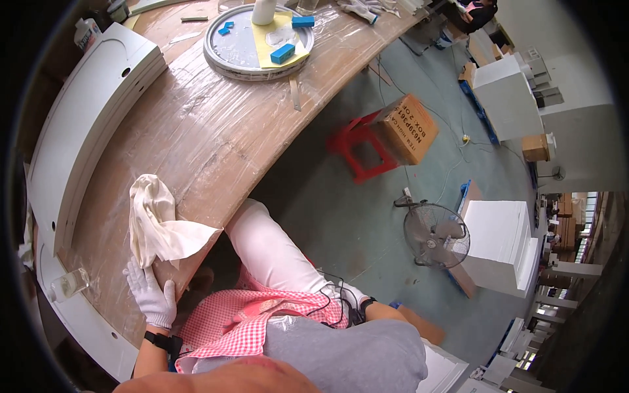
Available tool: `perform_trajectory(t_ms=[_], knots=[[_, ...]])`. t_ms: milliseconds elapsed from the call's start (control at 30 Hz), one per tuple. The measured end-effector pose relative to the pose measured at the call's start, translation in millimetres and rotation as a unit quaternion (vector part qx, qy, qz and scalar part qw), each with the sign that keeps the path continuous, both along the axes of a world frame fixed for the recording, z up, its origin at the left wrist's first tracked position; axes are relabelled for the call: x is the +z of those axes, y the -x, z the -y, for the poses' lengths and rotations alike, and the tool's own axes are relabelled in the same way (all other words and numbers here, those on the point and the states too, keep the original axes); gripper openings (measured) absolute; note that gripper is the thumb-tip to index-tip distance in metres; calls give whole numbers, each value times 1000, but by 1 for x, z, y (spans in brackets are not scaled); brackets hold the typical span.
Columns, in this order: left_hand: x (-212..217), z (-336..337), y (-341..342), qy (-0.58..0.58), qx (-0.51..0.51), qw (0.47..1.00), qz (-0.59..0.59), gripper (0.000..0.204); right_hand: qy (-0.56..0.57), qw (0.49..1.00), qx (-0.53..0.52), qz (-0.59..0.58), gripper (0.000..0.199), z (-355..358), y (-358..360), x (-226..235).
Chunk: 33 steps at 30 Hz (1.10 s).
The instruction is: Cleaning and wiping a white cabinet door component with a cloth and a blue cleaning block in a furniture factory.
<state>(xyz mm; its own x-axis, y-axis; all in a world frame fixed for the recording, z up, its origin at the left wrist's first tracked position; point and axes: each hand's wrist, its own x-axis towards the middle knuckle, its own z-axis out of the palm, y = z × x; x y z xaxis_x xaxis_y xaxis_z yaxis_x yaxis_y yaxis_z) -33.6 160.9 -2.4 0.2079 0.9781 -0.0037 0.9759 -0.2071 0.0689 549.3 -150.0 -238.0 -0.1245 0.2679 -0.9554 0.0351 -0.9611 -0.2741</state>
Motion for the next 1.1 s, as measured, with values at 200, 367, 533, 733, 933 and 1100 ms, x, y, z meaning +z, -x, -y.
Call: perform_trajectory(t_ms=[200, 367, 533, 733, 933, 1100], knots=[[-15, 6, 3, -61, 36, 997, -32, 74, 144, 965, -150, -160, 75, -70, -17, 72], [-23, 17, -9, -21, 132, 989, -65, 70, -56, 994, -99, 6, 59, -220, -74, 110], [-24, 37, -37, 16, 215, 974, -65, 68, -321, 921, -207, 79, 36, -334, -105, 159], [-27, 55, -16, 38, 353, 931, -88, 65, -457, 885, -89, 17, 29, -428, -30, 233], [-28, 32, -26, 35, 461, 880, -110, 66, -493, 865, 92, -12, 29, -474, 67, 259], [-25, 8, -77, 7, 411, 902, -132, 69, -550, 810, 199, 33, 34, -491, 121, 275]])
